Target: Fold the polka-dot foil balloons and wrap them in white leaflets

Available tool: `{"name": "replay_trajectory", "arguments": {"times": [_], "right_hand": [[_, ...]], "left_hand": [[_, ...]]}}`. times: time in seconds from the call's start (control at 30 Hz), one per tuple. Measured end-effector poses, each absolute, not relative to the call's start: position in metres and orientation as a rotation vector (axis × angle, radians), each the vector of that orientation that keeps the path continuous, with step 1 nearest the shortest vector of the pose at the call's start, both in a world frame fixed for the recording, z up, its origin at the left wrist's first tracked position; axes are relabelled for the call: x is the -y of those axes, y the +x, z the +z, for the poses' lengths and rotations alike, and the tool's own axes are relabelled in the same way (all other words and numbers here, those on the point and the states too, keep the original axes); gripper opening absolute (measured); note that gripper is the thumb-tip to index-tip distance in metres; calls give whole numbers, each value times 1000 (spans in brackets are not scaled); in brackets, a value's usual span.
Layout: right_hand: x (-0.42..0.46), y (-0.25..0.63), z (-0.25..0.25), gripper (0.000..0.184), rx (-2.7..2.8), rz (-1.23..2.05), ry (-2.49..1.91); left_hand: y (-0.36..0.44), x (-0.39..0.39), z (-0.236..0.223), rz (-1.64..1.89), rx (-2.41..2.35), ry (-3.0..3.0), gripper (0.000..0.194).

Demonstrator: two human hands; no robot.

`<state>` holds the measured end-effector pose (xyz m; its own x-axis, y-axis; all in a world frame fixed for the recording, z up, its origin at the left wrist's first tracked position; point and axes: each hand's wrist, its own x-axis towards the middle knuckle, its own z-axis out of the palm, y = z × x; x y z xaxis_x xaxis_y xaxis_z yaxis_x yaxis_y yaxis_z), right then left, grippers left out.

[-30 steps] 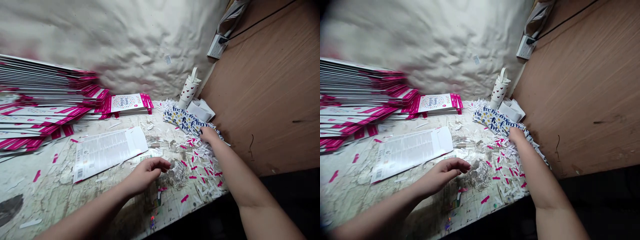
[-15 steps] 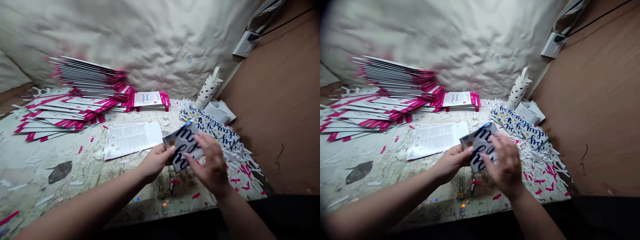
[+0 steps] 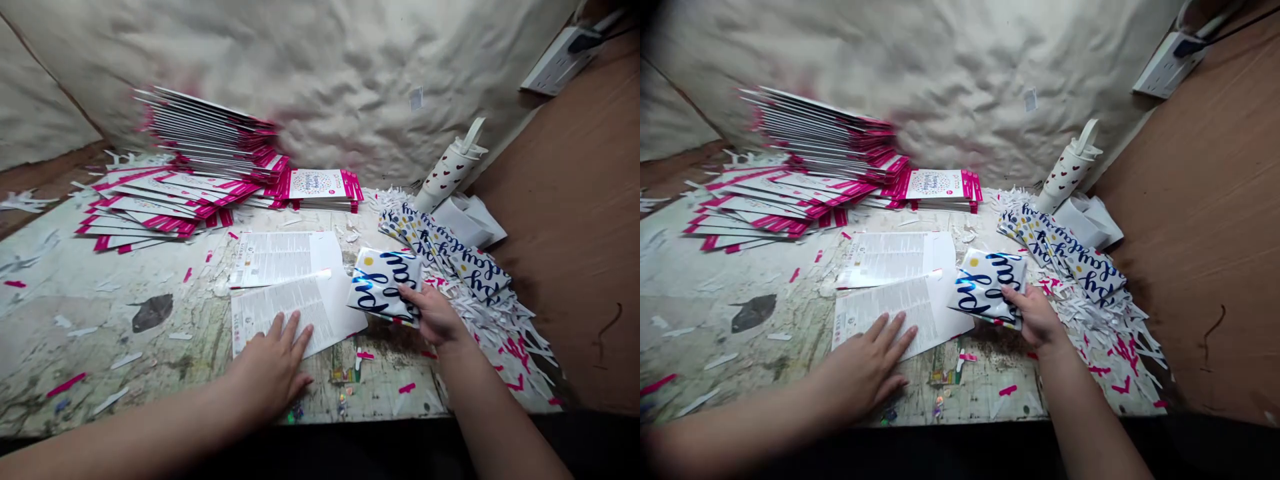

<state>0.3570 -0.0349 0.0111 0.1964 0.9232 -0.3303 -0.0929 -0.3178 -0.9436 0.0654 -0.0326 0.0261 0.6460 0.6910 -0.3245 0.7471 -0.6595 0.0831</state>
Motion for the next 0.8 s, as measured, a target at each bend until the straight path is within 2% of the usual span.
{"name": "replay_trajectory", "arguments": {"times": [0.1, 0.2, 0.27, 0.4, 0.57, 0.63, 0.7, 0.8], "right_hand": [[21, 354, -2, 35, 964, 1134, -1672], [14, 350, -10, 36, 995, 1086, -1712], [15, 347, -10, 36, 1024, 1045, -1740], [25, 343, -2, 34, 1085, 1004, -1759], [30, 334, 15, 33, 1073, 1543, -1582], [27, 329, 22, 34, 1047, 1649, -1521], [23, 324, 28, 38, 1034, 1606, -1474], [18, 318, 36, 41, 977, 1299, -1491]], "left_hand": [[90, 34, 39, -415, -1089, 2716, 34], [109, -2, 35, -78, -825, 2861, 25], [116, -25, 24, 97, -685, 2922, 22], [118, -40, 11, 217, -561, 2962, 17], [116, -32, 23, 257, -441, 2970, 12], [116, -31, 26, 243, -409, 2975, 12], [114, -31, 27, 231, -421, 2963, 12], [111, -31, 28, 235, -463, 2925, 11]]}}
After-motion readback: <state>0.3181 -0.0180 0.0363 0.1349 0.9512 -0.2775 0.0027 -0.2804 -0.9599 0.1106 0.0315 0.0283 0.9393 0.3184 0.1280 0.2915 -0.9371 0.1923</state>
